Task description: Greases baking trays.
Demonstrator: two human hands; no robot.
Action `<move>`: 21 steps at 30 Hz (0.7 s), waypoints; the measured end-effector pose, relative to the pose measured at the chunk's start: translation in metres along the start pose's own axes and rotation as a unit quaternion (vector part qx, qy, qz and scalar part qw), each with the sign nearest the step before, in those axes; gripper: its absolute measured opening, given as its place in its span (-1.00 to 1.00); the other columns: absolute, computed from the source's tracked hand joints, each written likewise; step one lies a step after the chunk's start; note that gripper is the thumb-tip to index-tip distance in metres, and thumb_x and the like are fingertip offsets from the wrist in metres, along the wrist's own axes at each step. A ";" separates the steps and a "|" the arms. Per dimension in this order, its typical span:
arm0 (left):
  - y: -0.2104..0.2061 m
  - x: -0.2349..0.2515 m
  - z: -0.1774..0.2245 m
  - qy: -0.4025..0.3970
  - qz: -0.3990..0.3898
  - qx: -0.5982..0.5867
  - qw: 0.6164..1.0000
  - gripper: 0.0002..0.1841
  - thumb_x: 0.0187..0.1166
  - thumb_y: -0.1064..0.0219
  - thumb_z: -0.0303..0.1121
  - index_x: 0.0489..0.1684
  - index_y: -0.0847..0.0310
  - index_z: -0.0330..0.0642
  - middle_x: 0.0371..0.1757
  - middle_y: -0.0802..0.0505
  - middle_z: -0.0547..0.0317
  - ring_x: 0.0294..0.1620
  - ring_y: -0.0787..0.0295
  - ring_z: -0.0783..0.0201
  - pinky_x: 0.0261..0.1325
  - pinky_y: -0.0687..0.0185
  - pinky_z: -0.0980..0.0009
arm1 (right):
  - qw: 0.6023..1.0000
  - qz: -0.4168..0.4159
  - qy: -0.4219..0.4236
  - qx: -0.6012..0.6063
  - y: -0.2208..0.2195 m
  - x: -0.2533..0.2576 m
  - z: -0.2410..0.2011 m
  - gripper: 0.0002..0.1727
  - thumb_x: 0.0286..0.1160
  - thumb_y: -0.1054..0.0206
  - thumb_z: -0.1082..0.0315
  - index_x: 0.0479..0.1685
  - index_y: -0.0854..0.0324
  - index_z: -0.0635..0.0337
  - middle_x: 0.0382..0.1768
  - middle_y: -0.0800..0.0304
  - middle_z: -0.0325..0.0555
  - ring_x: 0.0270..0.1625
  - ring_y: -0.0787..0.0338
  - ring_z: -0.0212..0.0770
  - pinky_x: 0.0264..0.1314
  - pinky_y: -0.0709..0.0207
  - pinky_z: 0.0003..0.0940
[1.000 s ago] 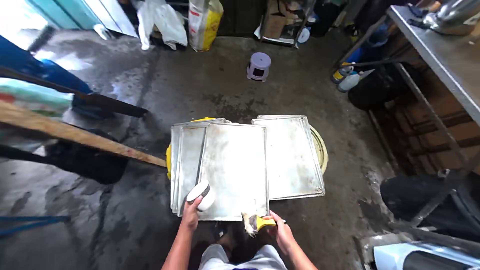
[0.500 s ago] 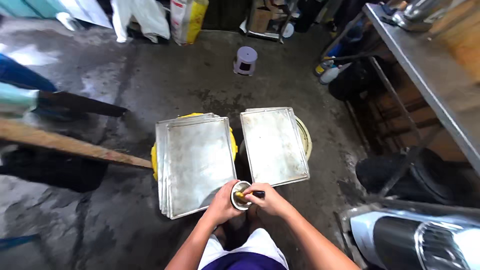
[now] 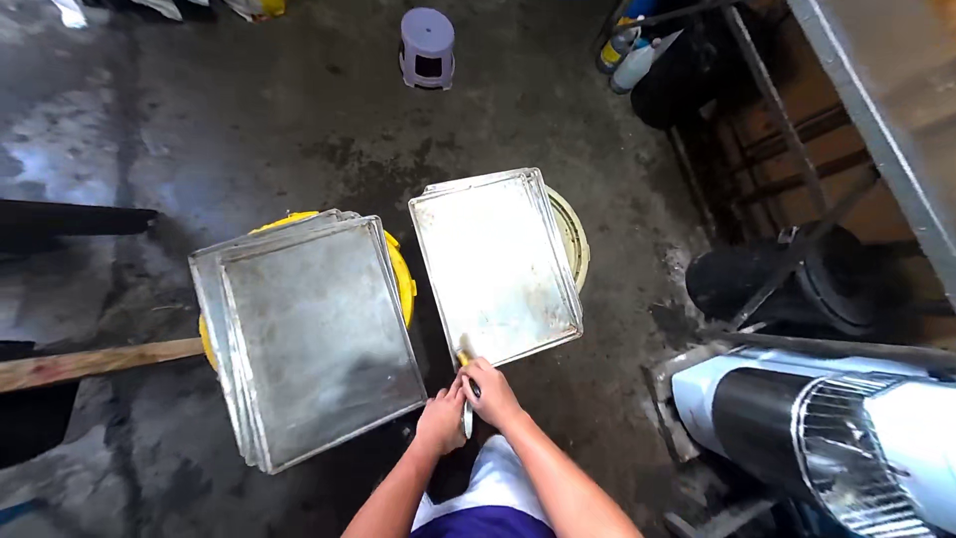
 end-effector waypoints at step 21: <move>0.005 0.004 0.010 0.062 -0.029 -0.050 0.996 -0.07 0.07 -0.72 -0.15 0.63 -0.41 0.00 0.95 -0.01 0.47 0.66 -0.44 -0.09 0.34 -0.63 -0.15 | 0.995 0.000 -0.065 -0.075 0.087 0.117 -0.028 -0.64 0.70 -0.14 0.22 0.18 -0.78 0.15 0.26 -0.79 0.08 0.31 -0.80 -0.02 0.39 -0.67 -0.06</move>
Point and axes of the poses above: each hand's wrist, its own x-axis towards the middle knuckle, its own y-axis out of the back of the hand, z = x × y, the point moved 2 cm from there along x, towards the middle knuckle
